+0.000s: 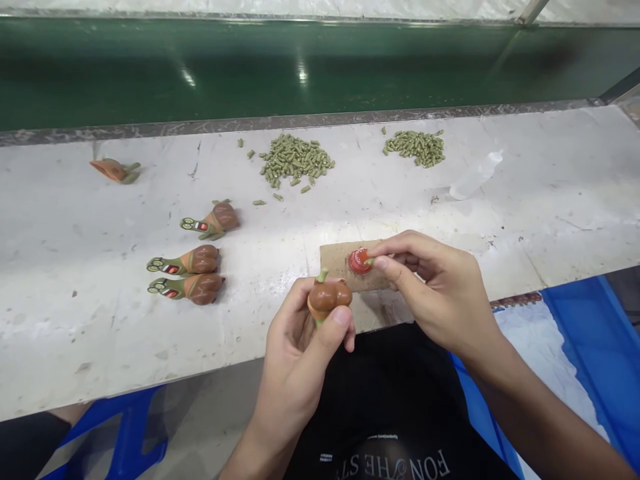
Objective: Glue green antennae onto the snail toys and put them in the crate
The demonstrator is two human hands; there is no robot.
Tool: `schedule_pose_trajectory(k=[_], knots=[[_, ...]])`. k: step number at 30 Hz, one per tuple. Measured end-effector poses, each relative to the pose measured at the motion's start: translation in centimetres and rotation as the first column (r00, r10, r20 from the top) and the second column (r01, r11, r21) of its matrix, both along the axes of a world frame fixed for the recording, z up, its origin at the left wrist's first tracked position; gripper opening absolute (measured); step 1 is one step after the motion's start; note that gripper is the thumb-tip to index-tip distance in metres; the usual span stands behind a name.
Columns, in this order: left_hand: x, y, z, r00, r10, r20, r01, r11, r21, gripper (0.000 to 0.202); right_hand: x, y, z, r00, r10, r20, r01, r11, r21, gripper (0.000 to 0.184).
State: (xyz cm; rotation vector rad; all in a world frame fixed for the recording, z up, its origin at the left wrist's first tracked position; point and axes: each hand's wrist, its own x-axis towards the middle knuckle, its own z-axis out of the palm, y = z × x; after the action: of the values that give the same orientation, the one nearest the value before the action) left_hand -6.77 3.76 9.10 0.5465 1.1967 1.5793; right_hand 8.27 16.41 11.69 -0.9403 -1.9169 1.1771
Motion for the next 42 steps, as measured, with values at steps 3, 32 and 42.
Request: schedule_pose_trajectory(k=[3,32,42], knots=[[0.1,0.2,0.1,0.999,-0.043,0.013,0.043,0.999,0.013,0.015,0.1,-1.0,0.4,0.985,-0.012,-0.172,-0.035,0.961,-0.273,0.005],[0.7,0.0,-0.1,0.973,-0.072,-0.22,0.07,0.997,-0.014,0.018,1.7,-2.5,0.4,0.988,0.108,-0.112,-0.123,0.983,-0.135,0.022],[1.5,-0.5,0.7,0.946,-0.254,-0.2,0.232,0.964,-0.128,0.019,4.3,-4.1,0.0,0.985,0.089,-0.145,-0.108,0.986,-0.127,0.022]])
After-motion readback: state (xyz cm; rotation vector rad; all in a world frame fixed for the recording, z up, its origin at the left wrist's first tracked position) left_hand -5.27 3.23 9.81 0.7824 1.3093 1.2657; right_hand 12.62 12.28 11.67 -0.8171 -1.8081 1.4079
